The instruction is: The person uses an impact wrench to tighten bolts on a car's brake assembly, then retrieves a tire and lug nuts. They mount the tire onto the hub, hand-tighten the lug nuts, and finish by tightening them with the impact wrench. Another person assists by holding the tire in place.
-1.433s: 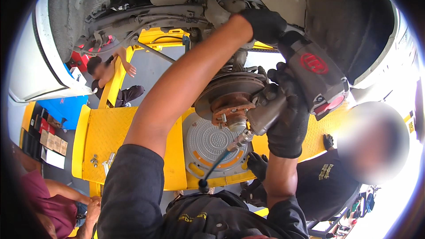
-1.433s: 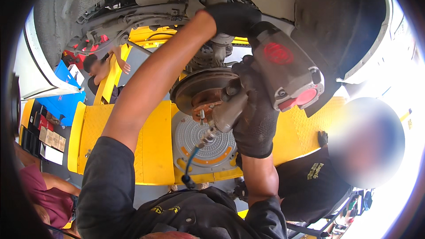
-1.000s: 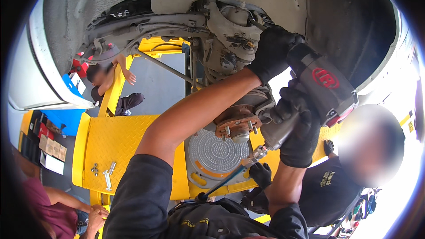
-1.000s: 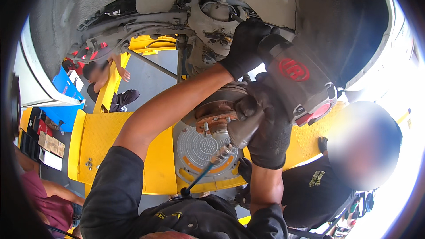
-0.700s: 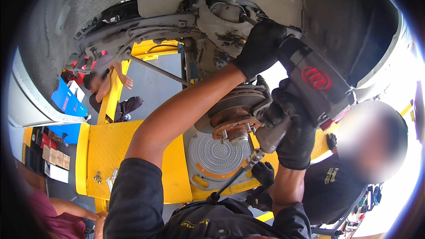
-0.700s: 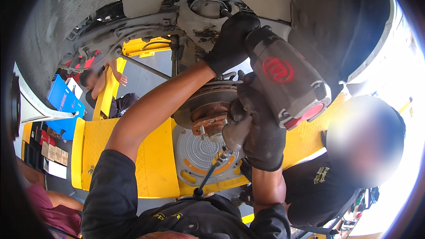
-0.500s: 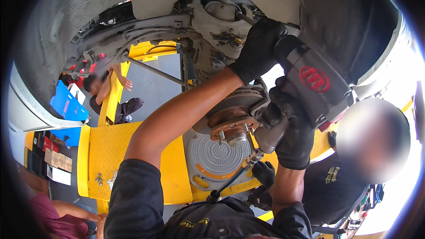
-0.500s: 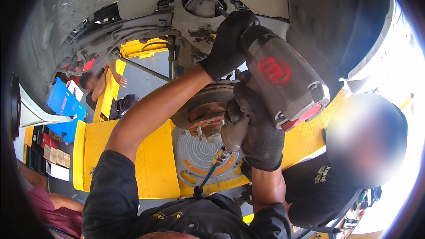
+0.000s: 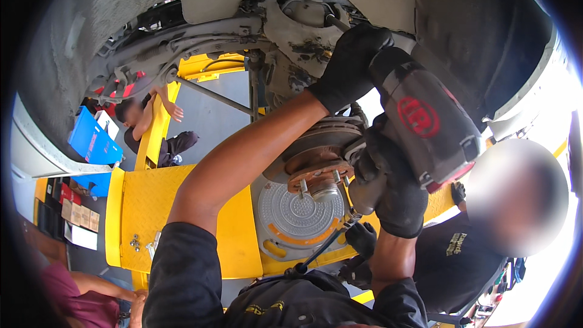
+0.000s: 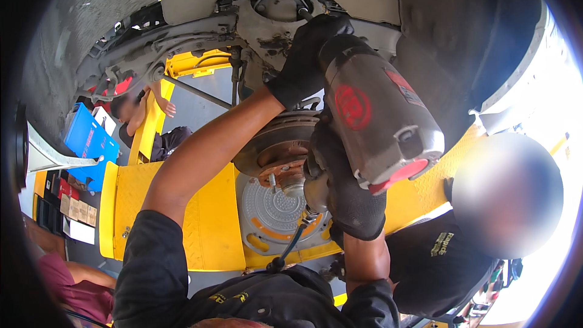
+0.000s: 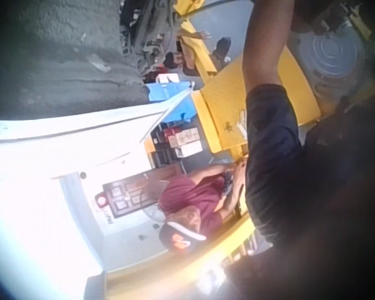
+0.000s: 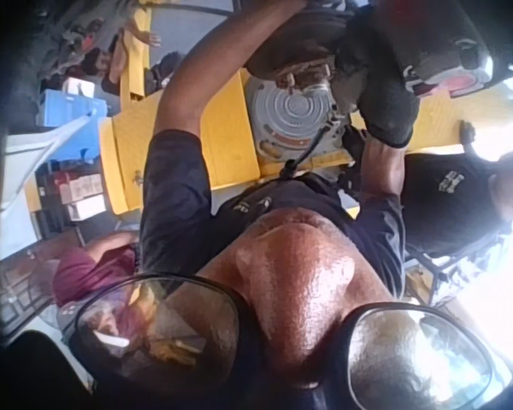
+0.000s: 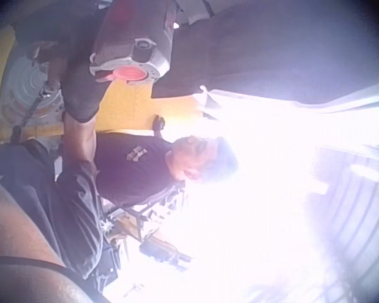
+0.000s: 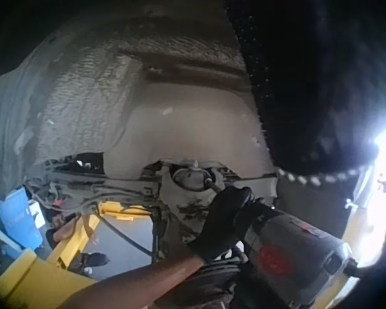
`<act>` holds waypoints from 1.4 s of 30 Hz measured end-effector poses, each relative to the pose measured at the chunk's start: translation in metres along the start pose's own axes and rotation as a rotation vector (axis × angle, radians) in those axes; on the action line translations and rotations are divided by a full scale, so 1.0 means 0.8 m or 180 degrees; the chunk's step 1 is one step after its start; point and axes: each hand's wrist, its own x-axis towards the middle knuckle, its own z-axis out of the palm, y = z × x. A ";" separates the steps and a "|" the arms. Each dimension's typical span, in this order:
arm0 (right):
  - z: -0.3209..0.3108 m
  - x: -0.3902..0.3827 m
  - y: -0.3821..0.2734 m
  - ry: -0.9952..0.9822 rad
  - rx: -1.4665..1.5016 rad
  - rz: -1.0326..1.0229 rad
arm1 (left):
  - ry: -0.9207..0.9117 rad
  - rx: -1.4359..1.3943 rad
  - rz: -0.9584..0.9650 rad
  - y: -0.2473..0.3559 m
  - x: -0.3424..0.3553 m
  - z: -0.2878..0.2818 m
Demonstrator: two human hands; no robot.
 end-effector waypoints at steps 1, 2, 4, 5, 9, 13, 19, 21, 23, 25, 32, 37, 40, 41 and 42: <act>-0.001 0.003 -0.005 -0.0033 0.0041 0.0033 | -0.0002 -0.0001 0.0020 -0.002 0.000 0.000; -0.001 0.003 -0.010 -0.0094 0.0127 0.0109 | -0.0025 0.0008 0.0046 -0.006 0.000 -0.001; 0.000 0.005 -0.013 -0.0182 0.0359 0.0214 | 0.0078 0.0135 0.0224 -0.009 -0.005 -0.001; 0.002 0.007 -0.014 -0.0202 0.0504 0.0226 | 0.0208 0.0246 0.0393 -0.007 -0.004 -0.002; -0.008 0.010 -0.007 -0.0114 0.0495 0.0220 | -0.0316 0.0111 0.0105 -0.017 0.002 0.001; -0.026 0.013 -0.006 -0.0216 -0.0403 -0.0187 | -0.0549 0.0296 0.0340 -0.023 0.000 -0.004; -0.040 0.014 -0.018 -0.0397 -0.0585 -0.0308 | -0.1083 -0.1466 -0.0399 0.105 0.029 -0.093; -0.040 0.022 0.000 -0.0501 -0.0161 -0.0201 | -0.1181 -0.1305 -0.0372 0.184 0.034 -0.104; -0.046 0.022 0.019 -0.0635 -0.0220 -0.0829 | -0.1276 -0.0381 -0.0001 0.218 0.039 -0.086; -0.053 0.020 0.033 -0.0691 -0.0250 -0.1388 | -0.1300 0.0062 0.0201 0.218 0.034 -0.075; -0.051 0.031 0.037 -0.0853 0.0114 -0.1442 | -0.1402 -0.0124 0.0334 0.215 0.042 -0.074; -0.043 0.015 0.003 -0.0464 -0.0450 -0.0955 | -0.1190 -0.1662 0.0196 0.154 0.052 -0.060; -0.019 0.012 -0.014 -0.0269 0.0236 -0.0199 | -0.1164 -0.2792 -0.1362 0.078 0.064 -0.021; -0.016 0.013 -0.017 -0.0283 0.0553 0.0034 | -0.1453 -0.2819 -0.1615 0.056 0.068 -0.018; -0.021 0.014 -0.016 -0.0261 0.0465 0.0057 | -0.1323 -0.2410 -0.1387 0.052 0.067 -0.016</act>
